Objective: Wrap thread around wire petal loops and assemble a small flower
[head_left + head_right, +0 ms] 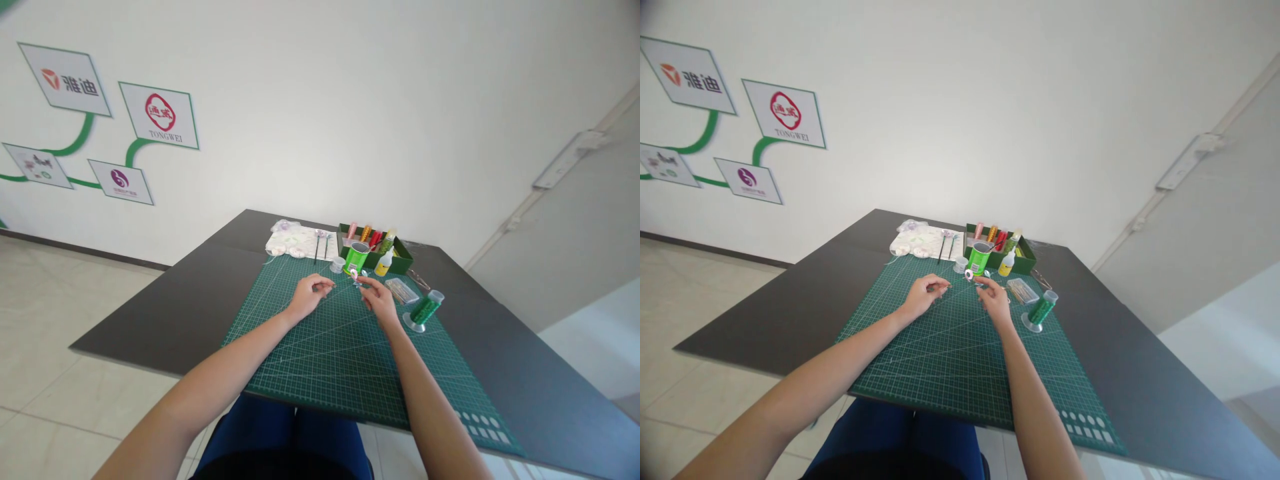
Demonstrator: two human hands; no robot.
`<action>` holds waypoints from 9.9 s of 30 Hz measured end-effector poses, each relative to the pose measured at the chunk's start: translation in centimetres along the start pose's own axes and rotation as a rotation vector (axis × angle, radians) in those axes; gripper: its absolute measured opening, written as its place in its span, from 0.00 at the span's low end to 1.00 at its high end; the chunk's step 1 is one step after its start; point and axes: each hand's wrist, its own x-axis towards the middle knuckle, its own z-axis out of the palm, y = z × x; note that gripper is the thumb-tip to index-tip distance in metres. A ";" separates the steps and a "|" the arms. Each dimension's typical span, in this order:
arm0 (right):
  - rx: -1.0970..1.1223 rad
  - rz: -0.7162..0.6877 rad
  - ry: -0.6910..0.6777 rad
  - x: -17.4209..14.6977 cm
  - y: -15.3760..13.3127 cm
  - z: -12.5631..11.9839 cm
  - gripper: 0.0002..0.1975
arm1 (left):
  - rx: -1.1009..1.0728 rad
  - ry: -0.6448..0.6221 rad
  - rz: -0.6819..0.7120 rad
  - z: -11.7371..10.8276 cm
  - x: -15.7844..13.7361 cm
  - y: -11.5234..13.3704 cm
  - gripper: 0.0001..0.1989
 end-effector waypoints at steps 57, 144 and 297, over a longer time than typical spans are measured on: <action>0.264 0.079 -0.686 -1.5 -2.5 0.4 0.22 | 0.589 -0.156 0.187 -0.5 -0.5 -0.7 0.12; 0.071 0.066 -0.459 0.2 0.7 0.2 0.24 | 0.186 -0.051 0.200 0.3 -1.1 3.7 0.08; 0.201 0.212 -0.837 -0.5 -0.6 -0.9 0.27 | 0.146 -0.085 0.169 0.0 -0.4 1.7 0.08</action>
